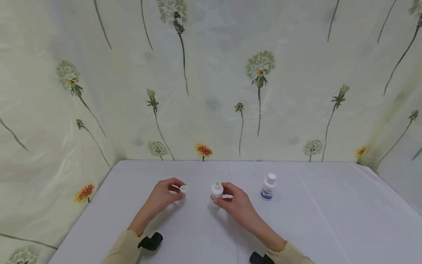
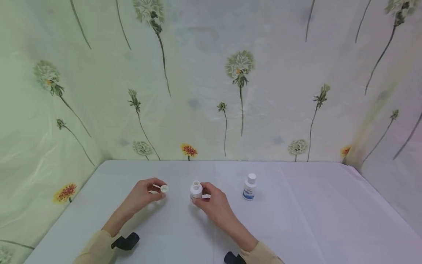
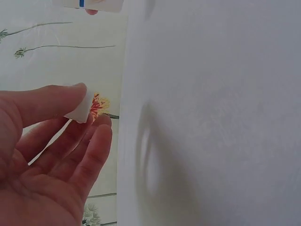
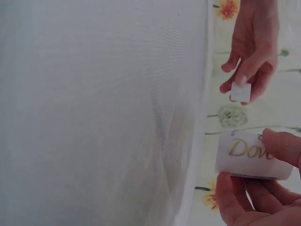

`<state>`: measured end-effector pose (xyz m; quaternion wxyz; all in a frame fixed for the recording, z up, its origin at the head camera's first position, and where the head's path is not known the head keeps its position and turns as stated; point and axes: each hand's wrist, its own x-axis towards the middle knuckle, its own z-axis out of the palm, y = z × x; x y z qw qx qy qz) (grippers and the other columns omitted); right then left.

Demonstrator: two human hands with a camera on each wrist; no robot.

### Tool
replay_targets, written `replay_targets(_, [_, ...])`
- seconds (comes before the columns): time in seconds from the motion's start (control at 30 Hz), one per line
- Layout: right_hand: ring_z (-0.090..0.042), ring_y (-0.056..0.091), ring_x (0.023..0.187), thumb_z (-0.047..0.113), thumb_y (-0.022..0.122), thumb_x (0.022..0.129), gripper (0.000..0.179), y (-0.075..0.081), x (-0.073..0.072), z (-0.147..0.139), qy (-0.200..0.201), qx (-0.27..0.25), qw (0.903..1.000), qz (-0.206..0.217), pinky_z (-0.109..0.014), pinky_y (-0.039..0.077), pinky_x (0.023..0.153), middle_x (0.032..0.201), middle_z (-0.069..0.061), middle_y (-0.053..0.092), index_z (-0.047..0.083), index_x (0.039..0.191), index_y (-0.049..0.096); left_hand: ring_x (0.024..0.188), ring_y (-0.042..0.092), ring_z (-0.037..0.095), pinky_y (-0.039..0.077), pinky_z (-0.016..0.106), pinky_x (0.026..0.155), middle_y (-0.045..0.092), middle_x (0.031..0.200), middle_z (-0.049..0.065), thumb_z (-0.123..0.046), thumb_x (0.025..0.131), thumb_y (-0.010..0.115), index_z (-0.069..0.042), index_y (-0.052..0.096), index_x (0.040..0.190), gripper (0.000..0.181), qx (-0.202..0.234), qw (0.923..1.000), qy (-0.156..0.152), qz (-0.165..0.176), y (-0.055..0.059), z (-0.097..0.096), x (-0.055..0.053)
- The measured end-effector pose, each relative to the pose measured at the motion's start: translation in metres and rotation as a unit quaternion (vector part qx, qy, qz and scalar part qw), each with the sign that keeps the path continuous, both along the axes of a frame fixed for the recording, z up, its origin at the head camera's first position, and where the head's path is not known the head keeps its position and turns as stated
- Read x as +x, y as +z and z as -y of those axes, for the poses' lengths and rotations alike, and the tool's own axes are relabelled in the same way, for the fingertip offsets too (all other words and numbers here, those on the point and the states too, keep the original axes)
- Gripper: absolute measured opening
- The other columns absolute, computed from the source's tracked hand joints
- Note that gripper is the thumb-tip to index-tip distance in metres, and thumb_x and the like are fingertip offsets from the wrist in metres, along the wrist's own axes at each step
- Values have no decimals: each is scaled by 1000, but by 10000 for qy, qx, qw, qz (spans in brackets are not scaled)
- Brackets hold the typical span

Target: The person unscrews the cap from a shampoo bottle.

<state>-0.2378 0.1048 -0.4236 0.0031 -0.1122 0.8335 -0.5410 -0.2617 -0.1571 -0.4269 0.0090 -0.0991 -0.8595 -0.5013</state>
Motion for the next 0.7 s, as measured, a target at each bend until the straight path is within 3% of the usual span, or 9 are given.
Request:
replay_targets(0.47, [-27, 61, 109, 13, 75, 87, 45, 4, -22, 15, 167, 164, 9997, 78, -41, 54, 86, 118, -9, 65, 4, 128, 59, 92, 64, 18, 51, 32, 64, 68, 99, -1, -2, 83, 75, -9, 72, 106, 24, -194, 9993, 312, -27, 2, 5, -10])
replay_targets(0.7, [-27, 61, 108, 14, 76, 87, 42, 0, -33, 24, 309, 362, 9989, 55, -40, 54, 83, 115, -8, 67, 4, 124, 60, 87, 63, 20, 50, 31, 62, 69, 92, 1, 1, 80, 76, -7, 73, 102, 23, -294, 9992, 244, -84, -2, 12, -17])
